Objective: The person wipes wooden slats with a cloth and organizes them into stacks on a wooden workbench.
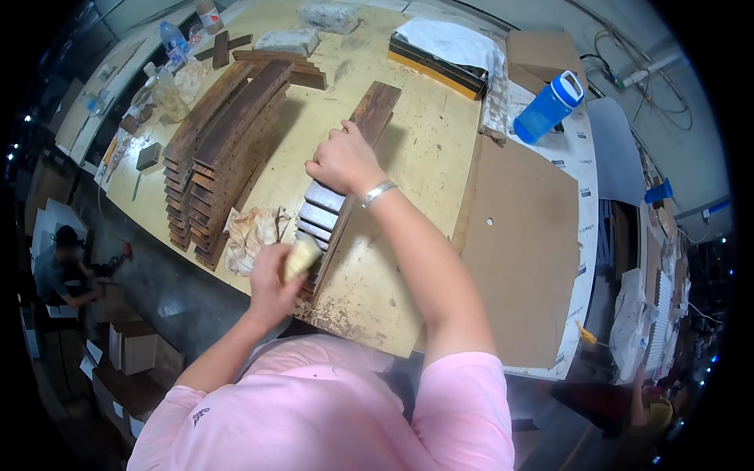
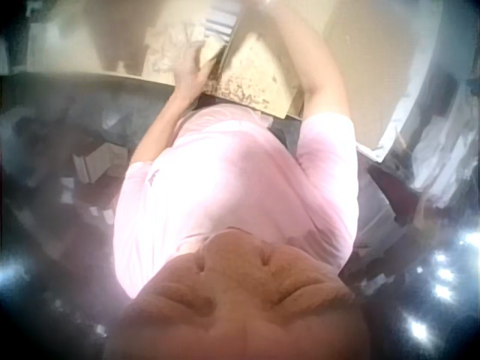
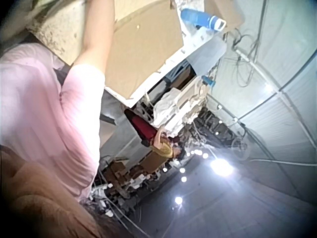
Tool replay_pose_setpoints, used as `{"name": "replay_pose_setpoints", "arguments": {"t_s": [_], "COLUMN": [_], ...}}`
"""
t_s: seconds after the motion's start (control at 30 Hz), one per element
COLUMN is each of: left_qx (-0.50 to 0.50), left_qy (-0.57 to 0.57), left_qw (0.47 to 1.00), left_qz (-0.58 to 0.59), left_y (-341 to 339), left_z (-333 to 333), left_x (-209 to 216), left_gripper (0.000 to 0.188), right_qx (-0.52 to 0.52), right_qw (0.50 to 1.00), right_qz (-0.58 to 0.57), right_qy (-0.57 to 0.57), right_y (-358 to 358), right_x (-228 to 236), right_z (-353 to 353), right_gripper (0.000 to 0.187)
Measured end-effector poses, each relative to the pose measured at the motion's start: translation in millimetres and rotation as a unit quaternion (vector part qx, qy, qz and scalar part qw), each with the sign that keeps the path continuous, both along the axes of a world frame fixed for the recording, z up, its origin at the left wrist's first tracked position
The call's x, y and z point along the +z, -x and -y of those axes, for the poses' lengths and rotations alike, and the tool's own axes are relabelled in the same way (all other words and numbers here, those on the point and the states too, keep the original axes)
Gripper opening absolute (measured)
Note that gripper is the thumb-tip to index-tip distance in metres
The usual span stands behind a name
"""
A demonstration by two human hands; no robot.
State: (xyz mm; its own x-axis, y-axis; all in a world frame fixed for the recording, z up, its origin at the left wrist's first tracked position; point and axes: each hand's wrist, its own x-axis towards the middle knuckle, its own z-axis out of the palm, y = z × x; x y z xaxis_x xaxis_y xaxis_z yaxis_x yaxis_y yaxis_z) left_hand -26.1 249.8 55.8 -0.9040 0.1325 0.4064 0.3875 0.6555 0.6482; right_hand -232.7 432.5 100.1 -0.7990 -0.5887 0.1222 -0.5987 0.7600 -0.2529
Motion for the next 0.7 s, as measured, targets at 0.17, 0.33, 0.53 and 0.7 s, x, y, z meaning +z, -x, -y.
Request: {"name": "replay_pose_setpoints", "arguments": {"t_s": [0.17,0.33,0.53,0.7], "left_qx": [-0.074,-0.028,-0.066,0.038], "left_qy": [0.022,0.098,0.112,0.162], "left_qw": [0.997,0.993,0.986,0.981], "left_qz": [-0.011,-0.059,-0.103,-0.104], "left_y": [-18.8,8.5,11.5,22.6], "left_z": [-9.5,18.2,7.4,50.0], "left_x": [9.8,16.2,27.8,18.7], "left_gripper": [0.049,0.052,0.049,0.052], "right_qx": [-0.004,-0.003,-0.001,0.001], "right_qw": [1.000,1.000,1.000,1.000], "right_qz": [-0.013,-0.003,-0.016,0.000], "right_qy": [0.002,0.003,-0.004,-0.004], "right_y": [0.4,-0.4,0.5,-1.1], "right_x": [-2.9,-0.7,-4.8,-0.2], "right_z": [1.9,-0.1,0.5,0.3], "right_gripper": [0.043,0.043,0.043,0.045]}}
